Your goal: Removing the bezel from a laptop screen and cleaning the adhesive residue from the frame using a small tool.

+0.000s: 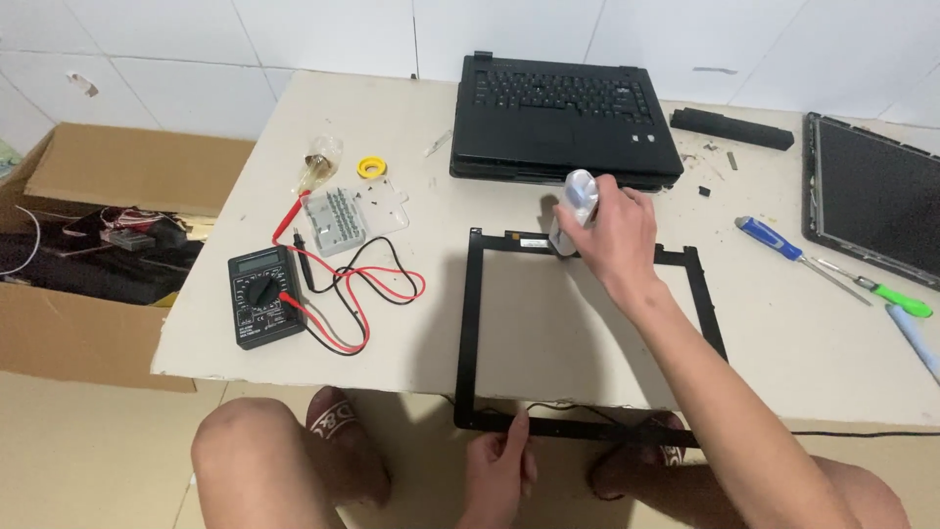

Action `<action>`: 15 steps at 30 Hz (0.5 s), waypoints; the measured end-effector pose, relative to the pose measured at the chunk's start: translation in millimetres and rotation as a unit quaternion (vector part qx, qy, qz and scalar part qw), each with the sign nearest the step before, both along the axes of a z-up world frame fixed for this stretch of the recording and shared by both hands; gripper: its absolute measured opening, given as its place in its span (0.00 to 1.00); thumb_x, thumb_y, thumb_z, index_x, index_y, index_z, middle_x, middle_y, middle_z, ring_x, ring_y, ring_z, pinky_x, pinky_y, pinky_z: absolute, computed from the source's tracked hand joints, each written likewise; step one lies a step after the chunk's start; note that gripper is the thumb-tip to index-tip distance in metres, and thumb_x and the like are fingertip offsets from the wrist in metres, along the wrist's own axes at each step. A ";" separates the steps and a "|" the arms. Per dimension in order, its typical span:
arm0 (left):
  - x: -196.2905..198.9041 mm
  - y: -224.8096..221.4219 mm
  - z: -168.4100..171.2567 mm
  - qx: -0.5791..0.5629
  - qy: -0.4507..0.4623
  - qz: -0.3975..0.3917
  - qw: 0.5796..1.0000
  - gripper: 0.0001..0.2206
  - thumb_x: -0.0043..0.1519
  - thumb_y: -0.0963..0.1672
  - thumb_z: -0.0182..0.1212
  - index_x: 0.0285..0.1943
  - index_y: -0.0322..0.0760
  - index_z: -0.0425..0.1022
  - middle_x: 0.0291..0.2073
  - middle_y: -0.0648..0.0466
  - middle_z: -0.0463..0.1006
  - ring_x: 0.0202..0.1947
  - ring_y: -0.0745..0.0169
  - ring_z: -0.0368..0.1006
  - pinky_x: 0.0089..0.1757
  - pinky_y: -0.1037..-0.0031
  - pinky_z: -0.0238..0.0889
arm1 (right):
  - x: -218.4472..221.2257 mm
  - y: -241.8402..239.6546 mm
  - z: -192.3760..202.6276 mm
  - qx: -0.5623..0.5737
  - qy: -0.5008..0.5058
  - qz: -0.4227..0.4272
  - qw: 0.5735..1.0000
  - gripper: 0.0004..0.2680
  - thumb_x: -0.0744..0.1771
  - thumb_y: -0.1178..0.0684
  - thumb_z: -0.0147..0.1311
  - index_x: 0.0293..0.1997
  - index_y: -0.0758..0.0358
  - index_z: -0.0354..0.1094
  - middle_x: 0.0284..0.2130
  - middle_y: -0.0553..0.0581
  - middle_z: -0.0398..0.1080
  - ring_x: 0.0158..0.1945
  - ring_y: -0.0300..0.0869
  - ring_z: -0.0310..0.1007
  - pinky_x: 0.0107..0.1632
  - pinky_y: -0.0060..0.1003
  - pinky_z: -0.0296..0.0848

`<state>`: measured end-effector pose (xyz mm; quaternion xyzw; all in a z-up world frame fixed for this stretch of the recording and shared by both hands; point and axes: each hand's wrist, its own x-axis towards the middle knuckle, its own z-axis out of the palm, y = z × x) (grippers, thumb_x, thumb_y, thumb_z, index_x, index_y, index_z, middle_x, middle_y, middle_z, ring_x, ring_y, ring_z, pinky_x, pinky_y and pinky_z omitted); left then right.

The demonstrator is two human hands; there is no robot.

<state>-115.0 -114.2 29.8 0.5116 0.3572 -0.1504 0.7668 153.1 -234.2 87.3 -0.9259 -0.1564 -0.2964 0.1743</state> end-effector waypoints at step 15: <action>-0.5 1.5 -1.9 0.038 -0.027 -0.025 0.999 0.30 0.64 0.54 0.59 0.11 0.34 0.64 0.08 0.51 0.65 0.11 0.64 0.57 0.22 0.73 0.50 | -10.5 11.7 29.9 0.002 0.206 -0.079 0.975 0.18 0.64 0.40 0.54 0.47 0.61 0.53 0.27 0.64 0.71 0.30 0.63 0.69 0.30 0.54 0.64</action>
